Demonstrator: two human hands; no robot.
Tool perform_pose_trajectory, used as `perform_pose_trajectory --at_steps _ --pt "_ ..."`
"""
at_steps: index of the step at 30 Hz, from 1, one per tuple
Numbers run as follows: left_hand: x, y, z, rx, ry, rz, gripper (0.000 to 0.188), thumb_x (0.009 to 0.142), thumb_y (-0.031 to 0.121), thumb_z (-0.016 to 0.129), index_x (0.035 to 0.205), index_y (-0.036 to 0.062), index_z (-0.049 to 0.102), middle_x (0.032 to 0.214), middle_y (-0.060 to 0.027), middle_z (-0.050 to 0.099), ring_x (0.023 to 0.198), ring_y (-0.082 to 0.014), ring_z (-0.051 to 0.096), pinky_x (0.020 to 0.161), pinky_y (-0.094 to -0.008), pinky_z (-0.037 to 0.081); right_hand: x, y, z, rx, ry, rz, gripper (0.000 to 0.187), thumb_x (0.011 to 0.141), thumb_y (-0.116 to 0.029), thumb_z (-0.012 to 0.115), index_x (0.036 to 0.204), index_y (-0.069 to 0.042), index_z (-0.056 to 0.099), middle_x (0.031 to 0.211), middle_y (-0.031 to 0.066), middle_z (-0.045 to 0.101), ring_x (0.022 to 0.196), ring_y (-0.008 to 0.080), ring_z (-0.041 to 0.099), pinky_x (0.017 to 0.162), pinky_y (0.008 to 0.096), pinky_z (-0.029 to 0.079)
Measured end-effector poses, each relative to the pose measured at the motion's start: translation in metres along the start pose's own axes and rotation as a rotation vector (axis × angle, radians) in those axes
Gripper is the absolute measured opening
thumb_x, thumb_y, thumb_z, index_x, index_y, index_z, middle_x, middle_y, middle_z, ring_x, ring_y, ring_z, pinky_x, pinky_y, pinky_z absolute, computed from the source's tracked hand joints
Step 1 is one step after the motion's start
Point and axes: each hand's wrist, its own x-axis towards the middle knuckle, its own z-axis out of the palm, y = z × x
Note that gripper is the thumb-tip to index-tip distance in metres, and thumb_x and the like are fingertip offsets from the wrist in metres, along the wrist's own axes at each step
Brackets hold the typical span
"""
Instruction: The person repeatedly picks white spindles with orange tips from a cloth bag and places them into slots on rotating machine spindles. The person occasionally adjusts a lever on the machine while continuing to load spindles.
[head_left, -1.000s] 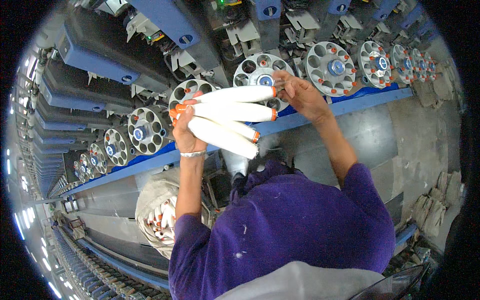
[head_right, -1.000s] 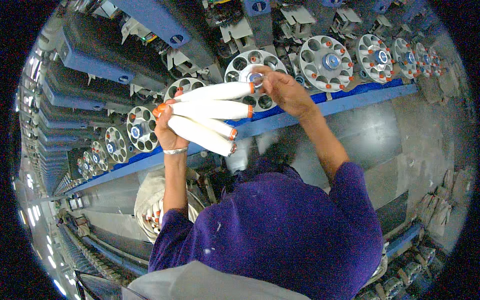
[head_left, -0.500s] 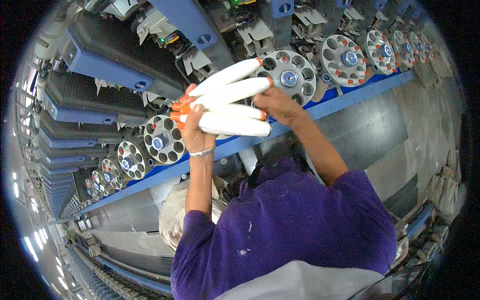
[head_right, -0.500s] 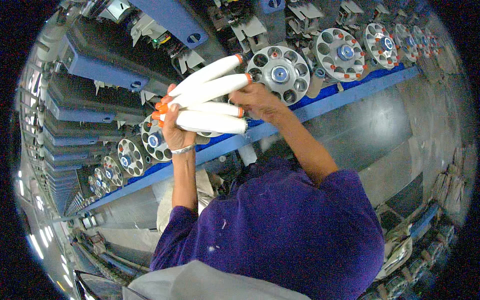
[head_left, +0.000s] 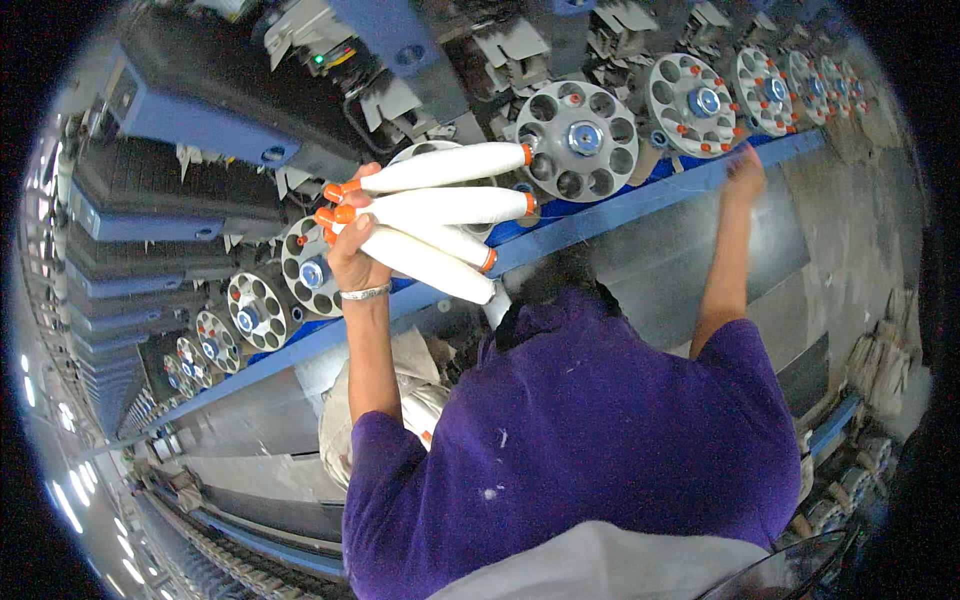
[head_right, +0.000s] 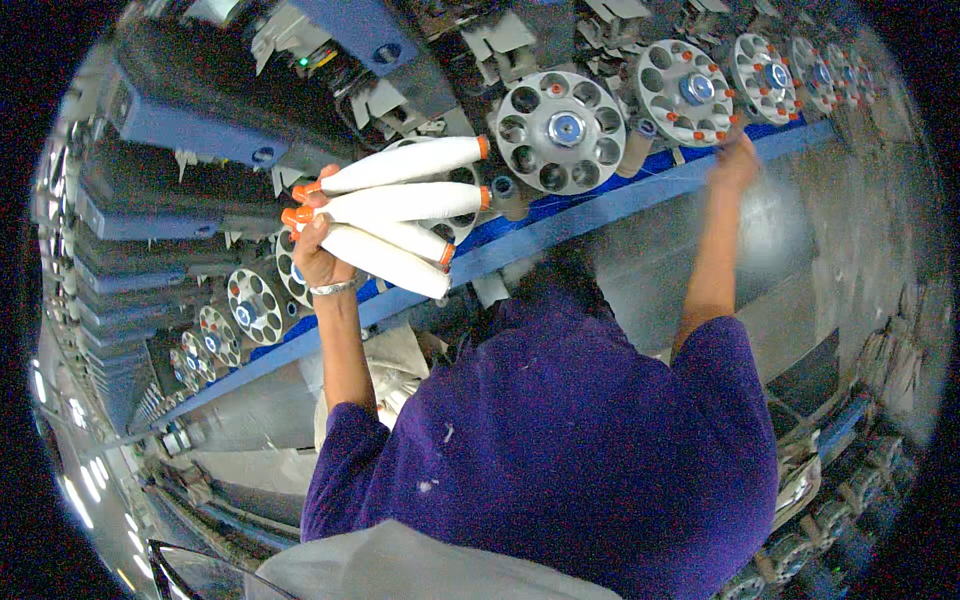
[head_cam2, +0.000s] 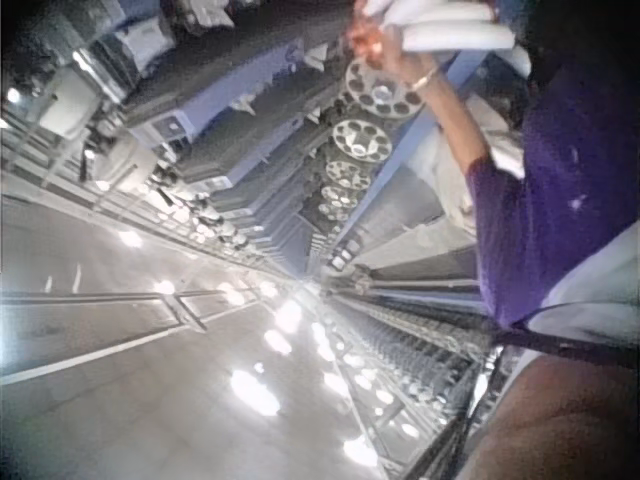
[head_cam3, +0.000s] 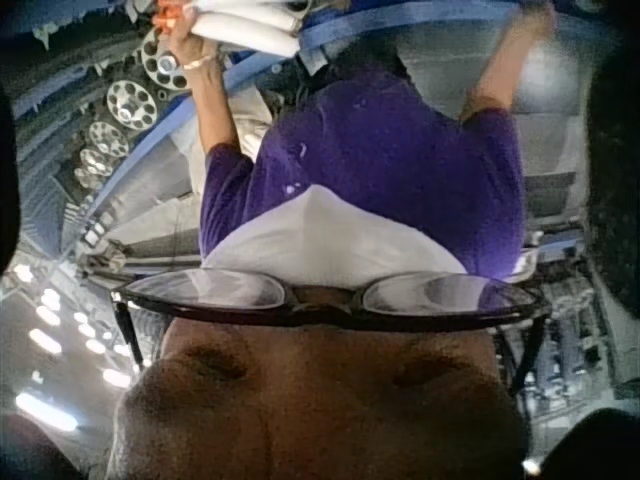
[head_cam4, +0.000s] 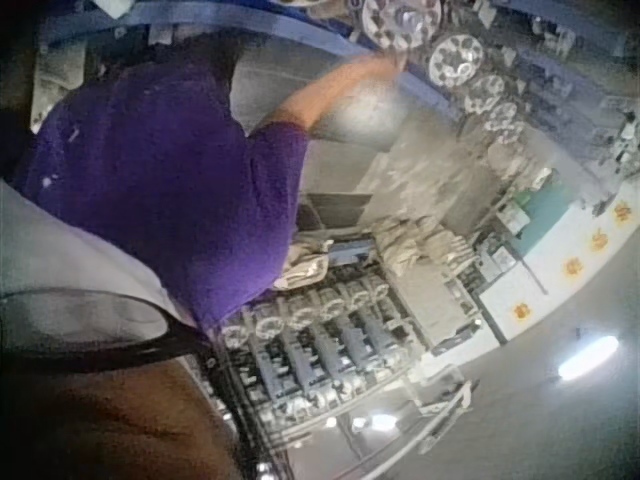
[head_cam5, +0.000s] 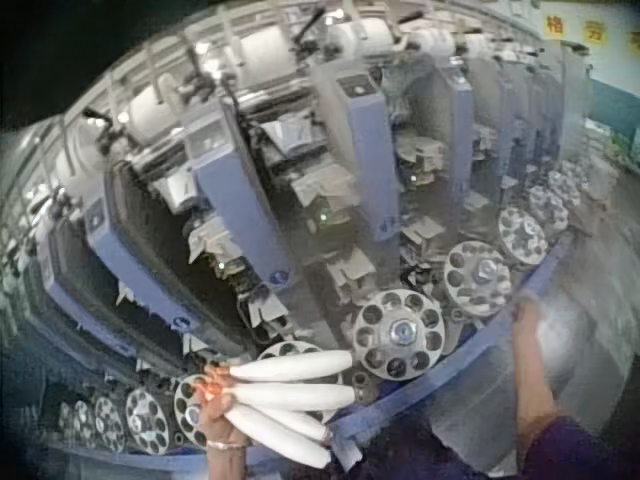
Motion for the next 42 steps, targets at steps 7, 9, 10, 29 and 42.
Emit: perform_pose_trajectory --at_steps 7,9,10,29,42 --pt "0.046 -0.042 0.056 0.034 -0.022 -0.071 0.057 0.074 0.009 0.070 0.126 -0.0034 0.048 0.119 -0.0094 0.056 0.114 -0.0270 0.052 0.106 -0.0424 0.037 -0.135 -0.008 0.076 -0.782 -1.912 0.115 0.028 0.088 -0.031 0.059 0.096 -0.006 0.068 0.085 0.0005 0.065 0.078 0.0132 0.057 0.073 0.0284 0.047" --pt "0.058 -0.062 0.067 0.034 0.023 -0.134 0.059 0.074 0.007 0.070 0.127 -0.0044 0.047 0.117 -0.0093 0.057 0.112 -0.0252 0.054 0.103 -0.0414 0.040 -0.109 -0.035 0.058 -0.675 -1.692 0.320 0.026 0.084 -0.031 0.061 0.088 -0.007 0.069 0.075 -0.0020 0.063 0.068 0.0102 0.054 0.064 0.0257 0.045" --pt "0.064 -0.077 0.072 0.040 0.049 -0.146 0.059 0.074 0.006 0.070 0.127 -0.0044 0.048 0.116 -0.0096 0.057 0.112 -0.0242 0.054 0.101 -0.0409 0.043 -0.092 -0.039 0.052 -0.518 -1.380 0.166 0.023 0.084 -0.031 0.061 0.084 -0.009 0.068 0.070 -0.0028 0.058 0.061 0.0063 0.049 0.056 0.0223 0.039" --pt "0.174 -0.103 0.143 0.365 -0.303 -0.437 0.065 0.091 0.035 0.060 0.143 0.0049 0.036 0.148 -0.0160 0.035 0.130 -0.0353 0.043 0.105 -0.0471 0.040 -0.017 -0.004 0.060 0.304 -0.584 0.162 0.024 0.098 -0.027 0.052 0.088 -0.007 0.059 0.067 -0.0050 0.039 0.058 0.0055 0.040 0.050 0.0206 0.033" --pt "0.152 -0.035 0.166 0.576 -0.516 0.000 0.031 0.092 0.032 0.061 0.081 0.0039 0.053 0.128 -0.0142 0.050 0.128 -0.0418 0.044 0.103 -0.0549 0.039 -0.107 -0.001 0.131 0.741 -1.082 0.499 0.020 0.092 -0.014 0.061 0.109 -0.005 0.063 0.102 0.0101 0.065 0.093 0.0195 0.063 0.089 0.0339 0.051"
